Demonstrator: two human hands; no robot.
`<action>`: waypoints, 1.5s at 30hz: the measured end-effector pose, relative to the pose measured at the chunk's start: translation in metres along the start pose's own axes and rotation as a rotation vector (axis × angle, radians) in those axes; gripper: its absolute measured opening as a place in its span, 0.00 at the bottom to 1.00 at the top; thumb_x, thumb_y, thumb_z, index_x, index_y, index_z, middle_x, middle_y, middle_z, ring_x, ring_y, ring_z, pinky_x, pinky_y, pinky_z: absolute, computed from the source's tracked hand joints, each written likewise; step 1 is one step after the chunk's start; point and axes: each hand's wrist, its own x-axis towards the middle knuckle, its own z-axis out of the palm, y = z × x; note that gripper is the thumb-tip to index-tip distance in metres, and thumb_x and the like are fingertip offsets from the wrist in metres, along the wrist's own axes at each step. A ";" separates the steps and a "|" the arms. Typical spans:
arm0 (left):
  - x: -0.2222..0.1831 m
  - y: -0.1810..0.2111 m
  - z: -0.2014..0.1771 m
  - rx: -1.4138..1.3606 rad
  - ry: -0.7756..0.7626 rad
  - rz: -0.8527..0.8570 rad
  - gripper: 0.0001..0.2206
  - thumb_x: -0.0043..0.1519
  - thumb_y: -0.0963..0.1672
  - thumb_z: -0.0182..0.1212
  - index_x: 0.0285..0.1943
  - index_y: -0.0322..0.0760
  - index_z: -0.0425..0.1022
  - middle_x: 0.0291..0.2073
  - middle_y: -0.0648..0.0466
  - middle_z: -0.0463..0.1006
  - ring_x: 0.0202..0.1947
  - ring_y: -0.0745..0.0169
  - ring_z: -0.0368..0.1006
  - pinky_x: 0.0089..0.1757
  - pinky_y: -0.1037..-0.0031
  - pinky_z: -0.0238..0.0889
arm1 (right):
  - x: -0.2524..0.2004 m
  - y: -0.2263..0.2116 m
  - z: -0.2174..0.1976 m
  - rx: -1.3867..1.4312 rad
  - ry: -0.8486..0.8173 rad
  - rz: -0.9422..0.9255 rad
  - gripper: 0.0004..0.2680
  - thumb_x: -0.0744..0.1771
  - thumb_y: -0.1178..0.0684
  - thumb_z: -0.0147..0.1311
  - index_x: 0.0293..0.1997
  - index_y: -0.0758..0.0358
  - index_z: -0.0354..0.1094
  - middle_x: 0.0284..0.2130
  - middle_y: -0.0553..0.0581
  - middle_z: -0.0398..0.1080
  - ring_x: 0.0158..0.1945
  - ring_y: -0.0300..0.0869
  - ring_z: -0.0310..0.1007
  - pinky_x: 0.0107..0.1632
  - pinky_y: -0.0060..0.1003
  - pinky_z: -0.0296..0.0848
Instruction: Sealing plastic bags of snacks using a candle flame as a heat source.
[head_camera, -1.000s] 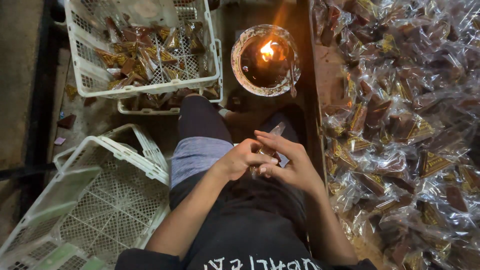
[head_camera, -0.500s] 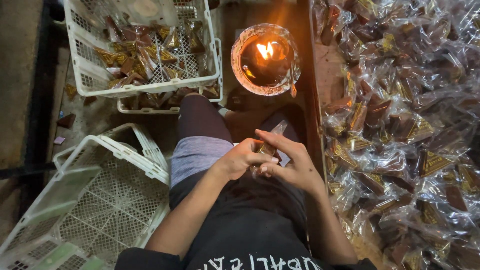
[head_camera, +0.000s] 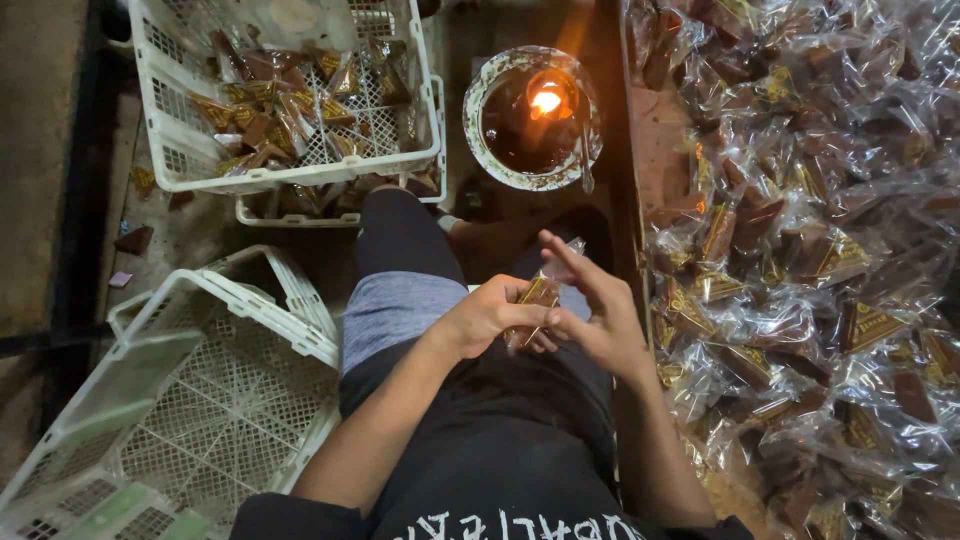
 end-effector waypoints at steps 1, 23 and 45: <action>-0.002 0.002 0.002 0.000 0.001 -0.001 0.07 0.55 0.38 0.71 0.29 0.28 0.76 0.21 0.42 0.80 0.24 0.53 0.81 0.28 0.67 0.76 | 0.000 -0.002 -0.003 0.001 0.000 0.001 0.31 0.64 0.43 0.64 0.71 0.71 0.57 0.67 0.69 0.63 0.64 0.58 0.68 0.56 0.51 0.72; 0.090 0.051 -0.048 0.152 0.360 0.075 0.13 0.54 0.44 0.73 0.38 0.28 0.77 0.28 0.41 0.83 0.24 0.56 0.82 0.26 0.71 0.78 | -0.024 0.051 -0.043 0.082 0.362 0.137 0.17 0.69 0.59 0.51 0.67 0.71 0.62 0.63 0.67 0.66 0.55 0.51 0.73 0.54 0.45 0.75; 0.158 0.085 -0.081 0.206 0.452 -0.169 0.15 0.51 0.50 0.72 0.37 0.37 0.81 0.29 0.50 0.85 0.27 0.58 0.84 0.32 0.68 0.80 | -0.011 0.049 -0.040 0.035 0.316 0.250 0.13 0.66 0.63 0.62 0.56 0.74 0.71 0.50 0.69 0.74 0.49 0.51 0.77 0.52 0.46 0.75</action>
